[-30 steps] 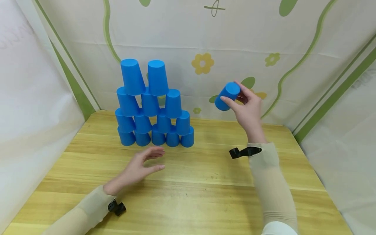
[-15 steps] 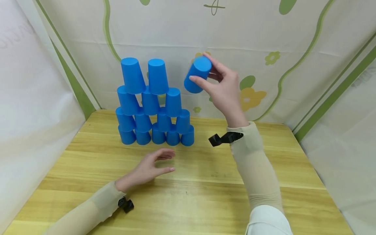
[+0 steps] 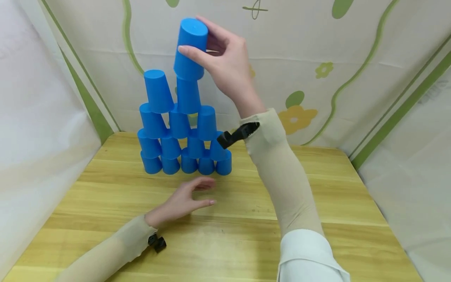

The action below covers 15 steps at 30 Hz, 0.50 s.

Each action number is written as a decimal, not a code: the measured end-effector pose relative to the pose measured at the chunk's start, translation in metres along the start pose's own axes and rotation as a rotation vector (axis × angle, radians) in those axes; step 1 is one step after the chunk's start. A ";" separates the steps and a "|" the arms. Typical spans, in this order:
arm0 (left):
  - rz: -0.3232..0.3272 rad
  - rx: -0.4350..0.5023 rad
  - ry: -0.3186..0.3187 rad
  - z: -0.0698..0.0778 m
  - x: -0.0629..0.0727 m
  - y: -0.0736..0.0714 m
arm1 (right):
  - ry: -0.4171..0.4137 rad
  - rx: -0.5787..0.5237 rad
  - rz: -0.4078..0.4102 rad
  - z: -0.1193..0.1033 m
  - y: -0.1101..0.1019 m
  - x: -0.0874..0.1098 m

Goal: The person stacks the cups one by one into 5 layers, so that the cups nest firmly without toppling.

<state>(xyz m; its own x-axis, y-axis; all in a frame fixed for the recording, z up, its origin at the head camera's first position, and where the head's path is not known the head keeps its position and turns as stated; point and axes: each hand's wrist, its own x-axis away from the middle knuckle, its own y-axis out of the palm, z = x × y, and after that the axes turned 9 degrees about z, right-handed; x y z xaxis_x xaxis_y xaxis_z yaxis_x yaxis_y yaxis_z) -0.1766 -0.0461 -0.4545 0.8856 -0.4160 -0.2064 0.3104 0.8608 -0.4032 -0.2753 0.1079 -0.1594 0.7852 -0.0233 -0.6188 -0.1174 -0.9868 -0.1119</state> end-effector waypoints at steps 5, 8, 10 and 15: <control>-0.015 0.017 0.023 0.003 -0.011 0.008 | 0.050 0.011 -0.059 -0.007 0.022 -0.010; -0.017 0.042 0.034 0.003 -0.015 0.013 | 0.066 0.048 -0.097 -0.006 0.033 -0.017; -0.018 0.048 0.036 0.003 -0.016 0.014 | 0.082 0.070 -0.120 -0.003 0.040 -0.020; -0.017 0.034 0.016 0.006 -0.017 0.015 | 0.105 0.126 -0.158 0.005 0.049 -0.027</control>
<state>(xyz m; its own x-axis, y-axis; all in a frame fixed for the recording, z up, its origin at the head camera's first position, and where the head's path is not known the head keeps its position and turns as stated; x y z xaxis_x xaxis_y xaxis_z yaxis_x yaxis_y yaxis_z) -0.1845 -0.0241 -0.4518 0.8745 -0.4352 -0.2143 0.3371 0.8629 -0.3765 -0.3057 0.0606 -0.1522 0.8580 0.1074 -0.5024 -0.0577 -0.9516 -0.3020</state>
